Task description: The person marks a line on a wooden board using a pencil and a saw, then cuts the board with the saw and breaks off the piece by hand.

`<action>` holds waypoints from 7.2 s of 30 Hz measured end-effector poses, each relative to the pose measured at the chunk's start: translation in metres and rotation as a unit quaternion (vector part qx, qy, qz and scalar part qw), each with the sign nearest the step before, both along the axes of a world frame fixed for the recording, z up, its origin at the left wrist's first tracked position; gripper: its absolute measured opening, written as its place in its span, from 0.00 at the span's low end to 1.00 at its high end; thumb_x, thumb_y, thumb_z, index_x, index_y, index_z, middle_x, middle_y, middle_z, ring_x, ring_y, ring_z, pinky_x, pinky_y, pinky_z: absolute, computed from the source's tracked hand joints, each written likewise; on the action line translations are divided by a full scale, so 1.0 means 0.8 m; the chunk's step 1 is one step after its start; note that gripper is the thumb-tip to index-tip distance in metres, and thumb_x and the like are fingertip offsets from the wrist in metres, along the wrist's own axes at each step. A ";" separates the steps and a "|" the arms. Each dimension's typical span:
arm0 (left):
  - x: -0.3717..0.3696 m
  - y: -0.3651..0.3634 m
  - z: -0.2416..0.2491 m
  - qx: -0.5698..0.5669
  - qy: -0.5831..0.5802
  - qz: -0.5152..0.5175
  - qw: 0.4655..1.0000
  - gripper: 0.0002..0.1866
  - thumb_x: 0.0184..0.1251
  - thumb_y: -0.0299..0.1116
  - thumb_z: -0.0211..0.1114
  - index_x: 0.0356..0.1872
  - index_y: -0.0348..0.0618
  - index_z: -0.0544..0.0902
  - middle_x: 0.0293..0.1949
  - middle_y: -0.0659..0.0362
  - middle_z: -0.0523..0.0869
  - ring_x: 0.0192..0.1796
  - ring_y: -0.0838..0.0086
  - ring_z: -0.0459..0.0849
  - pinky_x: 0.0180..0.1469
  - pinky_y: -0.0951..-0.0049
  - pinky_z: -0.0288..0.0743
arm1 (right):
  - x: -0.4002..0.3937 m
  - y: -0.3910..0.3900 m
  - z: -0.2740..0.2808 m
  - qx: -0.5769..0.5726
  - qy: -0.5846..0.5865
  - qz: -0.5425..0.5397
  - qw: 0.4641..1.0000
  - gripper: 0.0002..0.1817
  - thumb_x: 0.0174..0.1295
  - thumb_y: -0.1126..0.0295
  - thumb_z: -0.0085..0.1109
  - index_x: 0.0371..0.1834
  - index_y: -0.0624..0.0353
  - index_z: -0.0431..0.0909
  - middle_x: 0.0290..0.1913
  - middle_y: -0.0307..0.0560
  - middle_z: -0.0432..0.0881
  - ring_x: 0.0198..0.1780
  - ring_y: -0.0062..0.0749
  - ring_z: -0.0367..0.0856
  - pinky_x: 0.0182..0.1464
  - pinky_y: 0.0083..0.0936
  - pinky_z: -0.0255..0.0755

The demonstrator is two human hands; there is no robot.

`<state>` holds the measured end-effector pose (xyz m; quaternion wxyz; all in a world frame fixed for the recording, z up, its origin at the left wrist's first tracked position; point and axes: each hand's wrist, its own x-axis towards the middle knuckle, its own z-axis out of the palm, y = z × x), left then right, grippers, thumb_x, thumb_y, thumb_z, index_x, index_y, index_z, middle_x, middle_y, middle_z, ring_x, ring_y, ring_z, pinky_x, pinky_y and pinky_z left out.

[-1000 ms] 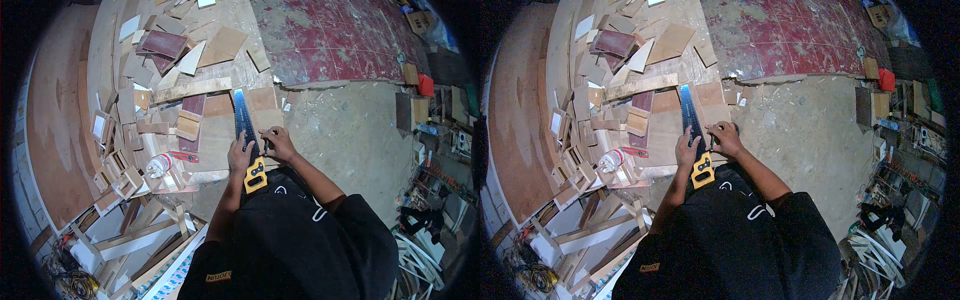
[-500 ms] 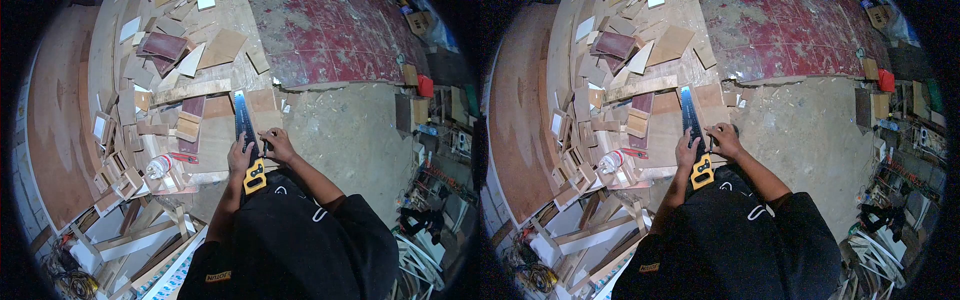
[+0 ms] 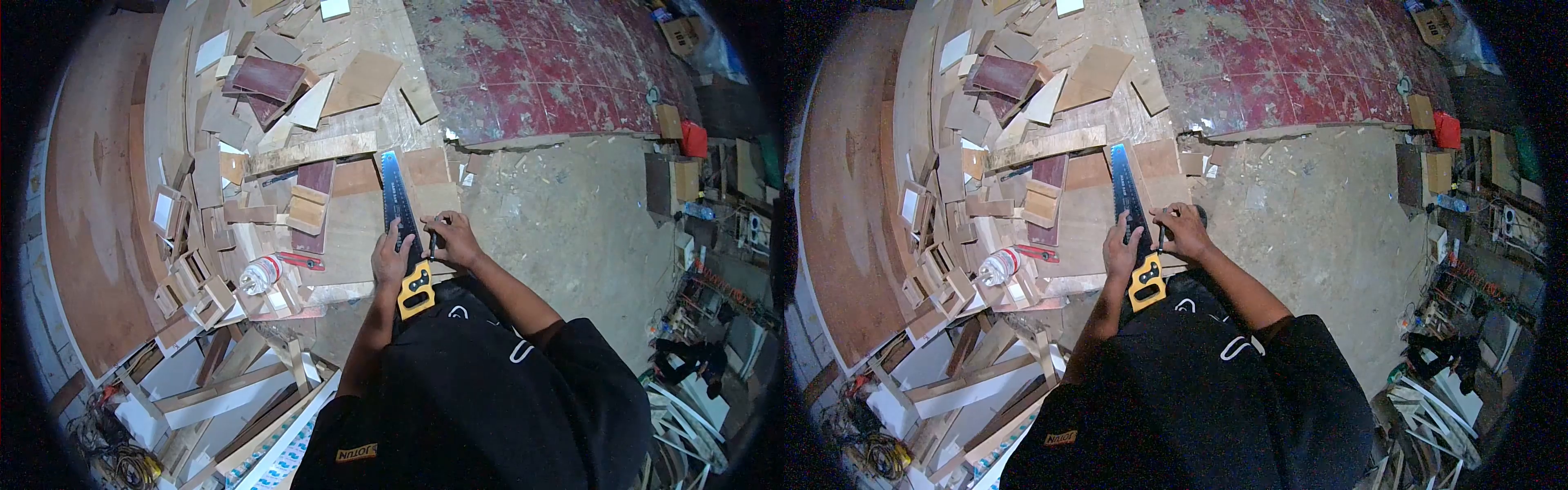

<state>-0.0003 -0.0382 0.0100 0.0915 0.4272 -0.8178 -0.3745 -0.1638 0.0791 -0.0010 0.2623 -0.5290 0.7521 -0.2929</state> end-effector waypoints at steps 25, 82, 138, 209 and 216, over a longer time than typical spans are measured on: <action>0.000 0.001 -0.003 -0.009 -0.027 0.009 1.000 0.28 0.69 0.46 0.67 0.67 0.52 0.75 0.42 0.47 0.85 0.46 0.52 0.85 0.49 0.58 0.79 | 0.001 -0.002 -0.006 -0.011 0.005 -0.003 1.000 0.47 0.38 0.44 0.80 0.66 0.44 0.76 0.53 0.36 0.83 0.60 0.43 0.72 0.63 0.43 0.61; 0.001 0.003 -0.007 -0.013 -0.044 0.021 0.999 0.29 0.68 0.49 0.66 0.68 0.56 0.75 0.44 0.48 0.85 0.49 0.53 0.85 0.52 0.56 0.78 | 0.006 0.002 -0.003 -0.011 0.010 -0.010 1.000 0.47 0.40 0.46 0.80 0.68 0.45 0.75 0.54 0.44 0.83 0.62 0.47 0.71 0.65 0.44 0.62; 0.001 0.011 -0.016 -0.110 -0.023 0.034 0.993 0.31 0.64 0.51 0.69 0.68 0.59 0.75 0.38 0.52 0.85 0.42 0.54 0.85 0.43 0.55 0.81 | 0.014 0.020 0.021 -0.158 -0.154 -0.129 0.967 0.10 0.64 0.75 0.62 0.47 0.62 0.83 0.42 0.51 0.86 0.44 0.41 0.87 0.49 0.31 0.78; 0.008 0.000 0.005 0.023 -0.014 0.039 0.999 0.31 0.68 0.46 0.68 0.70 0.53 0.73 0.50 0.44 0.85 0.53 0.50 0.84 0.57 0.56 0.77 | 0.022 0.026 0.008 -0.096 -0.014 -0.025 0.995 0.20 0.55 0.70 0.66 0.54 0.55 0.83 0.51 0.50 0.86 0.53 0.49 0.84 0.55 0.38 0.78; 0.021 -0.010 0.007 0.033 0.033 0.067 0.997 0.30 0.69 0.42 0.68 0.69 0.47 0.73 0.55 0.42 0.84 0.57 0.49 0.84 0.59 0.58 0.77 | 0.031 0.021 0.007 -0.059 0.039 -0.016 0.997 0.21 0.59 0.63 0.68 0.56 0.52 0.81 0.50 0.49 0.85 0.54 0.47 0.82 0.56 0.37 0.77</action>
